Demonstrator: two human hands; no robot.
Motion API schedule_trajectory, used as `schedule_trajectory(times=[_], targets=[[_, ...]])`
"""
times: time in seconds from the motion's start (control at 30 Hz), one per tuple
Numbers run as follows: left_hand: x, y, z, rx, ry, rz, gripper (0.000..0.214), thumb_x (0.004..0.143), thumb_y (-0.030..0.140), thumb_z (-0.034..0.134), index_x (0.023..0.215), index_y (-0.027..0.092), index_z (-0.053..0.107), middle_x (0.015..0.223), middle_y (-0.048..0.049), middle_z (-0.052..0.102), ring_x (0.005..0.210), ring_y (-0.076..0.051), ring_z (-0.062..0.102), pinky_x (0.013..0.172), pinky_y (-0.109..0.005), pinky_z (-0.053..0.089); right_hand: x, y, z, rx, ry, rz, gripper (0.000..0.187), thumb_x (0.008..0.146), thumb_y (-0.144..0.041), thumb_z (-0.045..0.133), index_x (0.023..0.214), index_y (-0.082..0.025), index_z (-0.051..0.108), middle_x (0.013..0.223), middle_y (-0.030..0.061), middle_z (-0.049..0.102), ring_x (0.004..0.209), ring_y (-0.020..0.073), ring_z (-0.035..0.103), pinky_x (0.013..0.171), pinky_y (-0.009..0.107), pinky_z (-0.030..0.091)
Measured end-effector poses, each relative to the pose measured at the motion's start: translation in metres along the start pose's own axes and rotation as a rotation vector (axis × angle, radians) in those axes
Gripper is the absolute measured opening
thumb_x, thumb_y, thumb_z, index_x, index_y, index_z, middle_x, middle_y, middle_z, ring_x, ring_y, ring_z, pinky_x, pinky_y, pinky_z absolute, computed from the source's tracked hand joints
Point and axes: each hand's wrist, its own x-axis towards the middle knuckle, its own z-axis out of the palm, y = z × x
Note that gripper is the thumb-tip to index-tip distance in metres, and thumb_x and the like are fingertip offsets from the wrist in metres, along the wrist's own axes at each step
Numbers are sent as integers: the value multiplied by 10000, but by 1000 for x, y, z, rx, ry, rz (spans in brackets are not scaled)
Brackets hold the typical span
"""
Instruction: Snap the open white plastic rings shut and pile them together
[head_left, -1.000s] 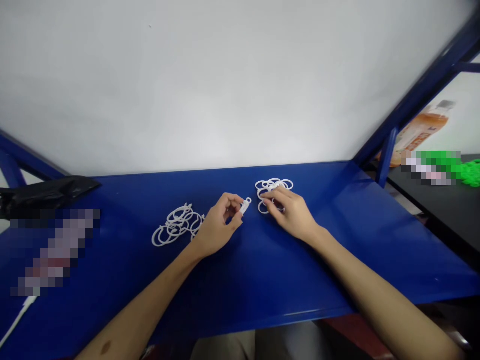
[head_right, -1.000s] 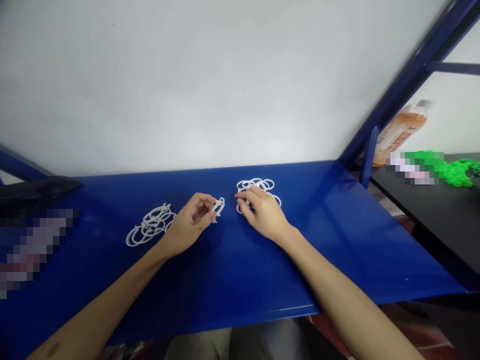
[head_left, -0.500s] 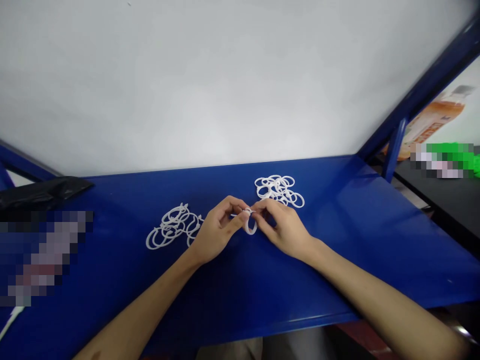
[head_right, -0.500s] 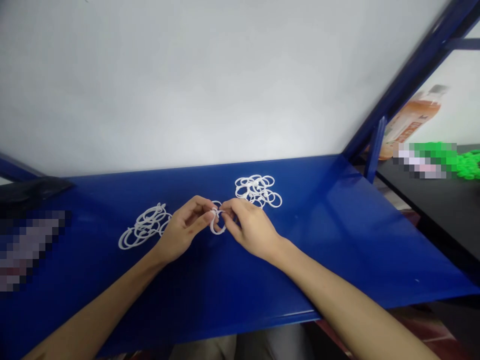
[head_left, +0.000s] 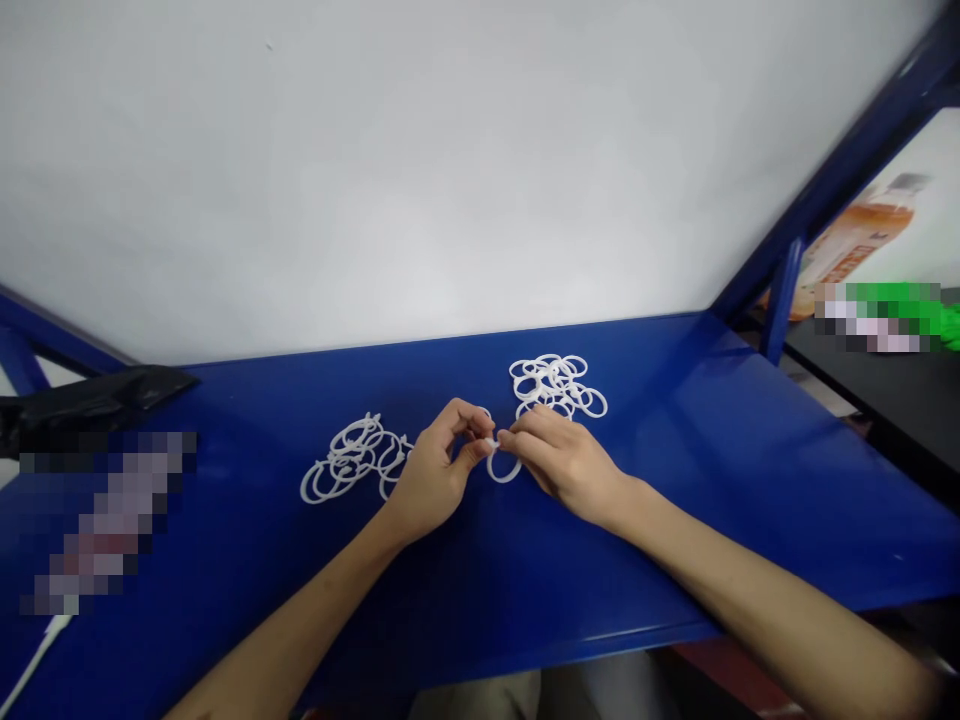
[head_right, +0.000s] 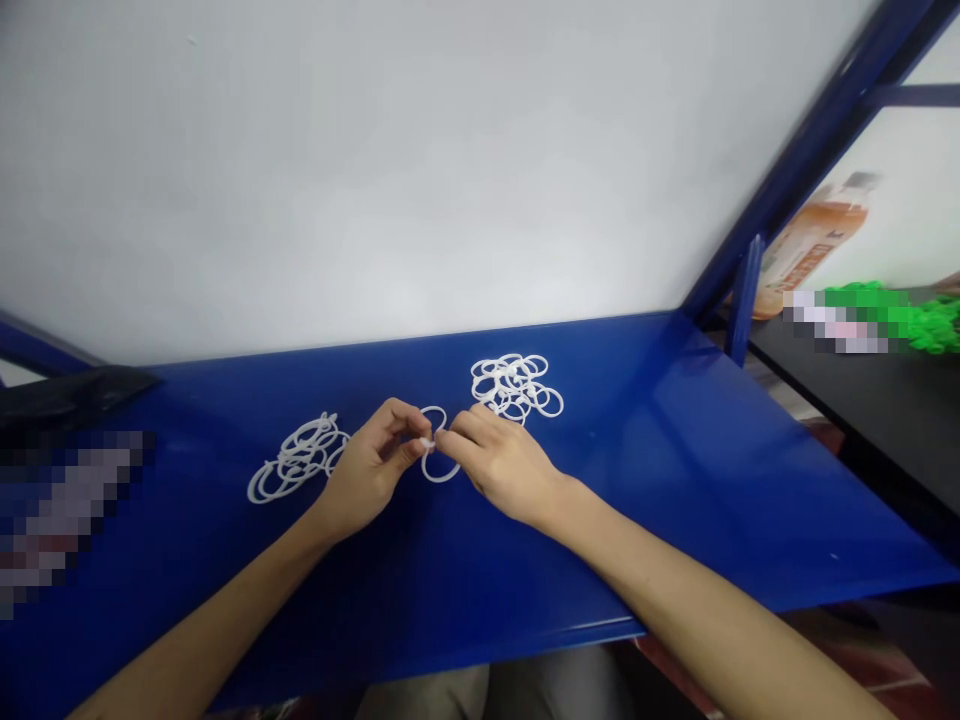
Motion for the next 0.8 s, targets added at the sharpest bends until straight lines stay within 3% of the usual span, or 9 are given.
schedule_trajectory(times=[0.13,0.23,0.33,0.43,0.53,0.63,0.8], targets=[[4,-5,-1,60,-1,35,65,913,269,586,939,216,560,893,-1,620,795,-141,583,763,-285,478,2,1,-1,-100,-23,-45,256,1025,-147,384,1007,-141,640,828,80,641,722,171,524,622,280,436],[8,-8,-4,278,75,108,121,941,311,564,1008,212,578,910,-14,638,833,-163,596,803,-317,491,5,10,-4,-189,-12,31,244,1032,-224,419,1007,-146,649,800,69,649,727,172,554,640,280,444],[10,-12,-8,623,90,242,181,956,314,539,1085,202,599,1045,-60,652,1009,-225,579,945,-414,463,4,30,-14,-352,39,286,244,1019,-249,435,979,-166,661,880,92,674,802,199,593,665,295,447],[10,-18,-10,842,-7,275,312,932,367,577,1195,201,603,1250,-105,608,1168,-290,532,1028,-496,428,-3,53,-28,-484,17,566,217,981,-242,480,904,-168,668,875,103,669,773,217,605,616,304,423],[9,-27,-11,923,-82,242,487,915,411,597,1350,202,536,1418,-129,519,1296,-320,470,1078,-521,402,-8,68,-37,-459,-39,707,158,948,-226,516,940,-168,663,886,94,683,738,208,623,617,303,424],[8,-34,-11,945,-126,219,604,926,412,574,1472,207,417,1510,-137,445,1367,-320,418,1117,-529,371,-10,71,-38,-412,-66,760,138,912,-224,553,1005,-188,649,897,78,698,715,200,633,602,296,418],[7,-34,-12,942,-155,270,502,962,339,520,1451,243,465,1448,-111,520,1329,-293,459,1104,-505,386,-11,69,-33,-426,-83,786,154,896,-268,542,940,-191,669,839,76,686,661,178,609,559,283,388]])
